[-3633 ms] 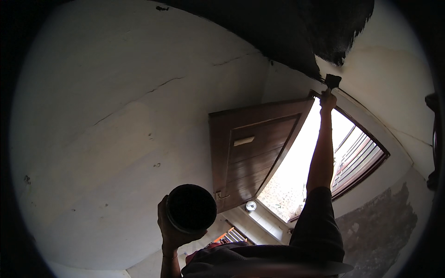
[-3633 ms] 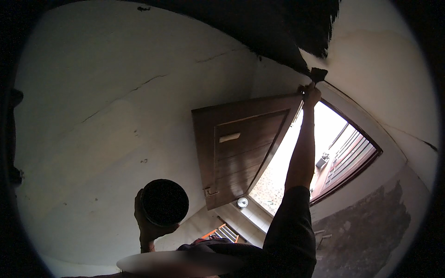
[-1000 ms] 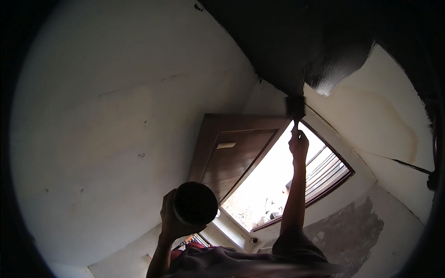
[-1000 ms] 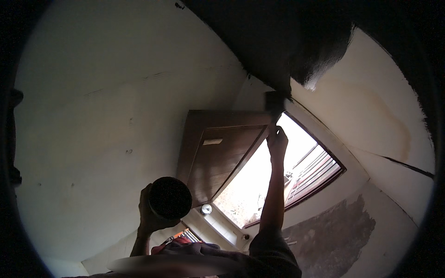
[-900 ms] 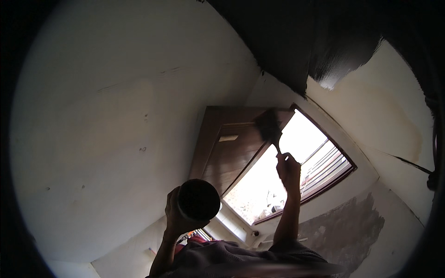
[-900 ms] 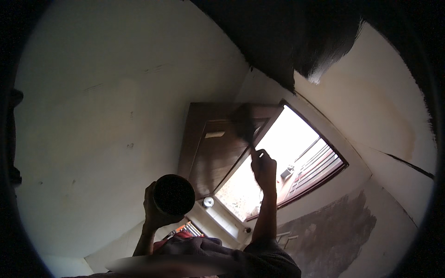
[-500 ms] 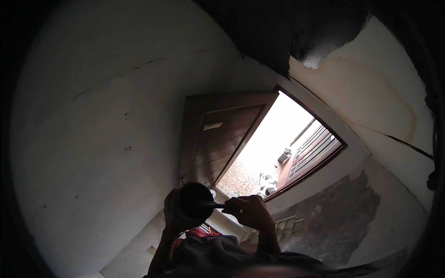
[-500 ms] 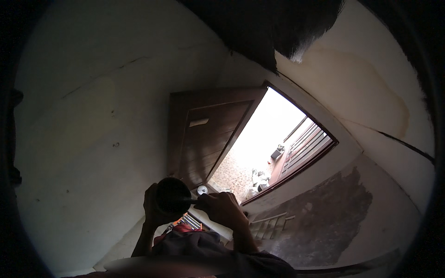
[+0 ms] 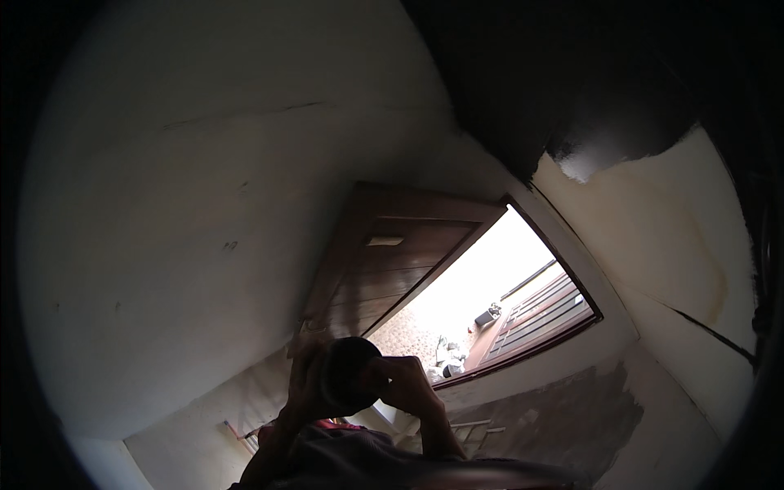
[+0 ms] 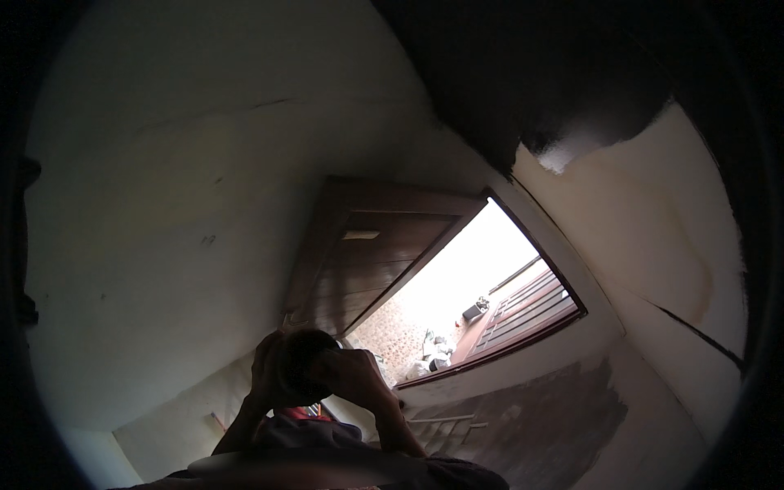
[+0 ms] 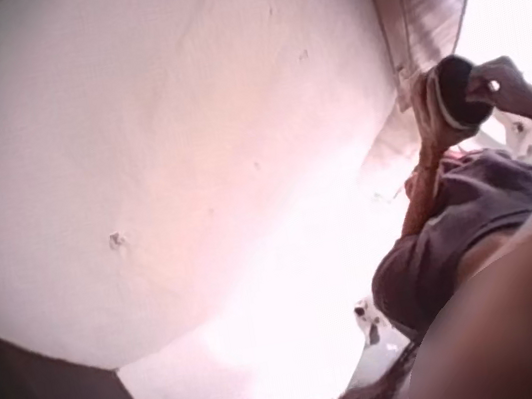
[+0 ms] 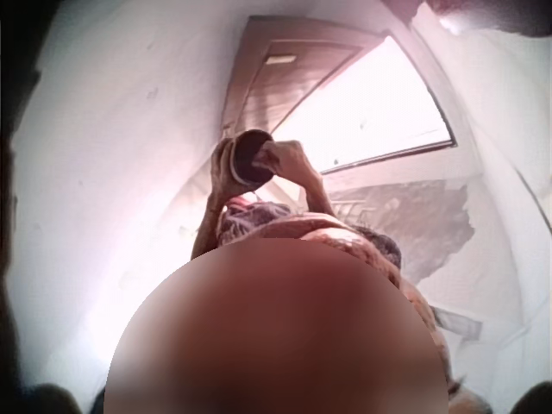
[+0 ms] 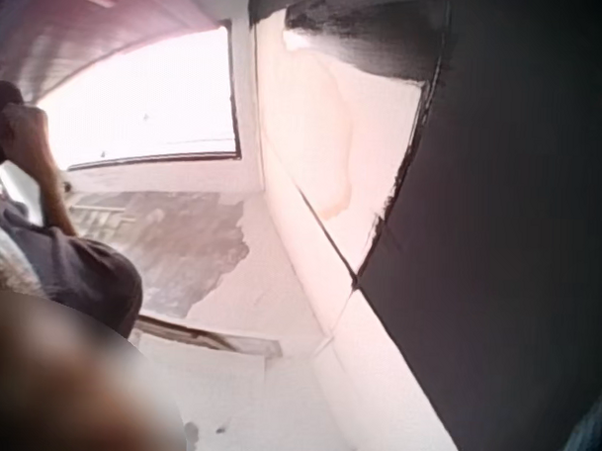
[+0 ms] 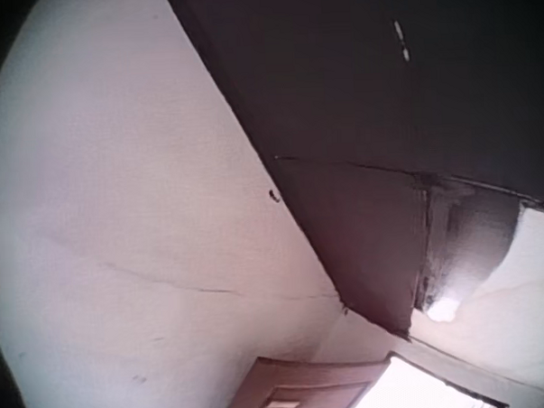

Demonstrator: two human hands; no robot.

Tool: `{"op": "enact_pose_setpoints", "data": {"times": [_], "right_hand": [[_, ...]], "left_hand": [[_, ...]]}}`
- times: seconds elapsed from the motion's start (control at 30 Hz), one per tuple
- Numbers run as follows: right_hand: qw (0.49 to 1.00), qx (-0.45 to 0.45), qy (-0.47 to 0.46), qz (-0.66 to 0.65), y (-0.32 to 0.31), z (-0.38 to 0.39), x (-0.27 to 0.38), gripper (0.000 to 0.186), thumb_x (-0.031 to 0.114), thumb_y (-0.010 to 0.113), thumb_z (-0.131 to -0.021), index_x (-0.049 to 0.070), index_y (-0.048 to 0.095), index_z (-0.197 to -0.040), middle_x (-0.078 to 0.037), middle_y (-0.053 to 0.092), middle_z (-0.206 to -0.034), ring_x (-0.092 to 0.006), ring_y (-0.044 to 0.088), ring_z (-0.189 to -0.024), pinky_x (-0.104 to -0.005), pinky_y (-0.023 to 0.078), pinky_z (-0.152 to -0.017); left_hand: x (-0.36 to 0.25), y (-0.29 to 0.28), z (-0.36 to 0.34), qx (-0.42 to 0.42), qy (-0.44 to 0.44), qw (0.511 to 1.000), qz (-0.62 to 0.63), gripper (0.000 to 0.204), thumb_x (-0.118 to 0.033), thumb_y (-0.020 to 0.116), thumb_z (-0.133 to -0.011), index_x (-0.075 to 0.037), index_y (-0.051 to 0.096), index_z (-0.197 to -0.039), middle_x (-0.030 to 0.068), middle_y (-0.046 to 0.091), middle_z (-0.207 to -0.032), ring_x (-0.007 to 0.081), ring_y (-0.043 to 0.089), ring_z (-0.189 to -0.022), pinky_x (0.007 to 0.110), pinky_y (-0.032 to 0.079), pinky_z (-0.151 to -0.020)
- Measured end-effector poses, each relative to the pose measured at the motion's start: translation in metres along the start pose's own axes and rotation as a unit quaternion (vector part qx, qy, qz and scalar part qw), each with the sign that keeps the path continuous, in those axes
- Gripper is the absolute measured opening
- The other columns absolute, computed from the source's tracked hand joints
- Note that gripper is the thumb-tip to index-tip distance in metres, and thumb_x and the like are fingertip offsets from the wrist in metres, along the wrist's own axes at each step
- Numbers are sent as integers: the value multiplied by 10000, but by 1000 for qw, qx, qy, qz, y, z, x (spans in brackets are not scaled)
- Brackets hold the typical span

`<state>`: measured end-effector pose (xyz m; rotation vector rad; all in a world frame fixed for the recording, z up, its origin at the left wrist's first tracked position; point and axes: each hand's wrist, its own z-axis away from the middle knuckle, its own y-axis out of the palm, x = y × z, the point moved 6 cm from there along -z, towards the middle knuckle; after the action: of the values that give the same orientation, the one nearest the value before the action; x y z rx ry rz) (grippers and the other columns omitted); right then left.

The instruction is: The person paints a white ceiling with black paint using a brush and a small container. They repeatedly dip the brush into the container and apply paint in long strokes across the ceiling surface.

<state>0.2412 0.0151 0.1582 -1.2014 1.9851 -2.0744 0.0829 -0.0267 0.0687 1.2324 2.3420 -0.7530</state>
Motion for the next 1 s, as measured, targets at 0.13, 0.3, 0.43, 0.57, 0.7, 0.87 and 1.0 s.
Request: {"op": "enact_pose_setpoints", "data": {"times": [0.13,0.3,0.43,0.57,0.7,0.87,1.0], "right_hand": [[998,5,-55,-11,-2,-10,13,264,-2,746,-763,132,760,-991,-69,756,-851,-248,761,-815,-369,601,-720],[993,-33,-61,-92,4,-26,0,148,76,789,-799,139,743,-925,-66,718,-914,-265,708,-844,-393,577,-731],[979,-71,-189,-11,4,-40,2,177,55,800,-743,103,726,-896,-65,695,-916,-285,638,-877,-409,538,-726],[961,-79,-260,-55,7,-52,21,169,59,789,-739,80,704,-883,-55,692,-930,-286,612,-890,-414,517,-762],[957,-60,-283,-9,13,-52,47,154,102,780,-774,79,682,-891,-56,696,-940,-272,594,-857,-400,477,-775],[941,-78,-323,-68,12,-55,57,157,171,785,-818,89,681,-904,-52,698,-897,-251,589,-842,-389,461,-789],[940,-82,-317,-94,13,-57,50,176,188,801,-812,95,685,-906,-54,703,-891,-253,595,-843,-389,465,-795]], "left_hand": [[8,-7,-7,-18,4,1000,-7,919,-369,935,-684,75,529,-1378,285,559,-1367,456,552,-1273,527,439,-1109],[37,-3,7,-48,-37,996,-58,966,-456,858,-728,19,458,-1467,310,522,-1440,497,532,-1311,553,471,-1081],[51,-8,18,-82,-33,996,-21,1138,-465,983,-575,95,472,-1423,343,503,-1416,498,536,-1298,546,493,-1042],[53,-30,14,-99,-16,994,-41,1233,-479,1002,-533,38,406,-1482,327,487,-1442,501,526,-1318,543,501,-1050],[39,-63,11,-91,-18,994,-53,1305,-503,1009,-506,5,352,-1512,326,468,-1463,503,520,-1333,554,498,-1063],[33,-71,8,-95,-7,994,-58,1288,-550,986,-532,11,358,-1507,325,461,-1472,500,526,-1333,559,511,-1048],[34,-71,10,-93,0,993,-76,1262,-570,972,-549,2,375,-1502,330,462,-1469,509,539,-1313,562,518,-1039]]}}
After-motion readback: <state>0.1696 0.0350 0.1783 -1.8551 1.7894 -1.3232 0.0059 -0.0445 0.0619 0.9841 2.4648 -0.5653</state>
